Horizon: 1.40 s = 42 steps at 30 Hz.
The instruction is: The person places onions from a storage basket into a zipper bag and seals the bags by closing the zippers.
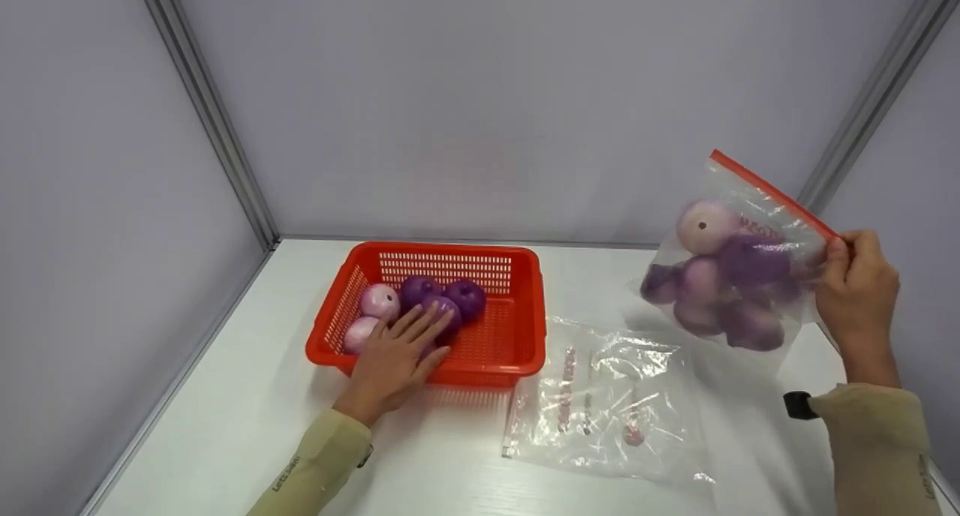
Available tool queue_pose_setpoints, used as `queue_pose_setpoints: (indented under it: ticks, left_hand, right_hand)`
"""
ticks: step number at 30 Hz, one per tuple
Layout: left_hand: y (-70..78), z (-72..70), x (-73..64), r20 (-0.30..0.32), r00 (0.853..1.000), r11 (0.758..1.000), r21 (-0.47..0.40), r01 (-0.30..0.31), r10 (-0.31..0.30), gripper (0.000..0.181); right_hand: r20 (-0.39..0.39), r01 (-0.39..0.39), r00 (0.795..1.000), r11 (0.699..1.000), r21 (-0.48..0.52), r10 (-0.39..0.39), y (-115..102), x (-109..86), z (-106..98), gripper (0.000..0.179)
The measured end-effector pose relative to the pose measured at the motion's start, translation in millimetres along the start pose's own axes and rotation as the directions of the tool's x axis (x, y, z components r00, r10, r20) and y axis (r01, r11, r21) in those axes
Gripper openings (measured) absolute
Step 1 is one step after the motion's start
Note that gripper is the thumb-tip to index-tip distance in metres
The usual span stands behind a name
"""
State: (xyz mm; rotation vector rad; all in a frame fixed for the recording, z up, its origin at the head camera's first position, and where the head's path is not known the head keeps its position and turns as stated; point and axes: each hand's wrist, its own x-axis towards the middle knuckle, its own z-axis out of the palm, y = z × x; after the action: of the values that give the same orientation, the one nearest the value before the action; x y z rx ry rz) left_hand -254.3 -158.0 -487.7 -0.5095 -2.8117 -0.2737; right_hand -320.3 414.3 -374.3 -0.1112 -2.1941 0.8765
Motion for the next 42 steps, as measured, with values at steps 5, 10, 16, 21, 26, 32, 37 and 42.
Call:
queue_pose_setpoints:
  ticks: [5,10,16,21,26,32,37,42]
  left_hand:
    - [0.5,-0.6,-1.3,-0.008,1.000,1.000,-0.004,0.003,-0.003,0.060]
    - [2.6,-1.0,-0.1,-0.015,1.000,1.000,-0.003,0.001,-0.001,0.059]
    - [4.6,-0.1,1.8,0.006,1.000,1.000,-0.007,0.005,-0.005,0.061]
    - [6.3,0.4,1.3,0.025,1.000,1.000,-0.006,0.009,-0.009,0.062]
    - [7.0,0.3,3.7,0.021,1.000,1.000,0.003,0.003,-0.003,0.063]
    - [7.2,0.5,4.3,0.028,1.000,1.000,-0.004,-0.001,0.001,0.062]
    - [6.3,-0.2,4.6,0.019,1.000,1.000,-0.007,0.012,-0.011,0.061]
    - [7.4,2.0,5.5,0.010,1.000,1.000,-0.014,0.003,-0.003,0.062]
  right_hand:
    - [0.035,-0.042,0.999,0.999,-0.004,0.042,6.9,4.7,13.0,0.038]
    - [0.064,-0.083,0.995,0.996,0.036,0.081,16.7,7.3,24.0,0.039]
    - [0.136,-0.231,0.967,0.966,0.113,0.215,41.8,8.1,30.0,0.029]
    - [0.190,-0.356,0.928,0.913,0.198,0.321,65.5,1.4,28.9,0.018]
    - [0.264,-0.504,0.861,0.801,0.325,0.435,88.1,-4.9,24.4,0.017]
    - [0.306,-0.587,0.801,0.774,0.238,0.514,112.0,-18.2,22.1,0.017]
    - [0.330,-0.570,0.793,0.815,0.105,0.512,125.1,-26.1,28.4,0.022]
    - [0.401,-0.554,0.774,0.831,0.054,0.490,134.7,-29.4,28.1,0.052]
